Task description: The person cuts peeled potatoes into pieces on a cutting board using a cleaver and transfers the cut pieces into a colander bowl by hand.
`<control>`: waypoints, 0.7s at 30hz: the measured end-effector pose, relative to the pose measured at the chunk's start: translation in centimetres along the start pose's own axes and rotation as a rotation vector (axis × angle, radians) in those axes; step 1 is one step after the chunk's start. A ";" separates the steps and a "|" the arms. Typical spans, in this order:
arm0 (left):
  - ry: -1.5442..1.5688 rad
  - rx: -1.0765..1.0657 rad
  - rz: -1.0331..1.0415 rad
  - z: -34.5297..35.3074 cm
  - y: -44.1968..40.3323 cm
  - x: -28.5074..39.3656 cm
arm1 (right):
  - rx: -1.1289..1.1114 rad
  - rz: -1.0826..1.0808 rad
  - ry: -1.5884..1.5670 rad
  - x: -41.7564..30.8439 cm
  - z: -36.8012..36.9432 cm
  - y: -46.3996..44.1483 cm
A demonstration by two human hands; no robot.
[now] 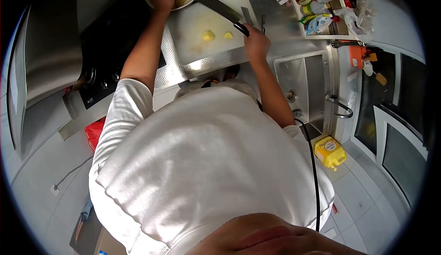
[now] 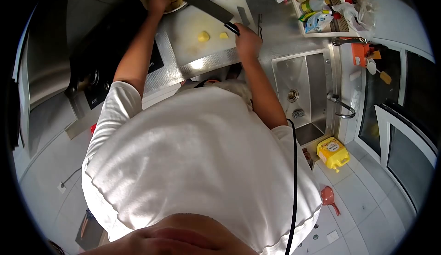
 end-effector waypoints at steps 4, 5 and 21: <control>0.100 -0.142 -0.045 2.0 6.2 11.9 | -0.018 0.331 -0.001 6.3 0.5 4.2; 0.191 -0.282 0.174 4.6 9.0 15.8 | 0.000 0.409 0.000 7.9 0.8 5.6; 0.080 -0.305 -0.162 8.1 13.9 16.9 | -0.058 0.576 -0.201 11.1 0.0 11.3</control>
Point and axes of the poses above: each hand's wrist, its own y-axis away from the middle knuckle, its own z-axis out of the palm, x = y × z, the point moved 10 cm from there along -y, towards the middle knuckle, and after that the axes turned 8 degrees about x, right-handed, at the moved point
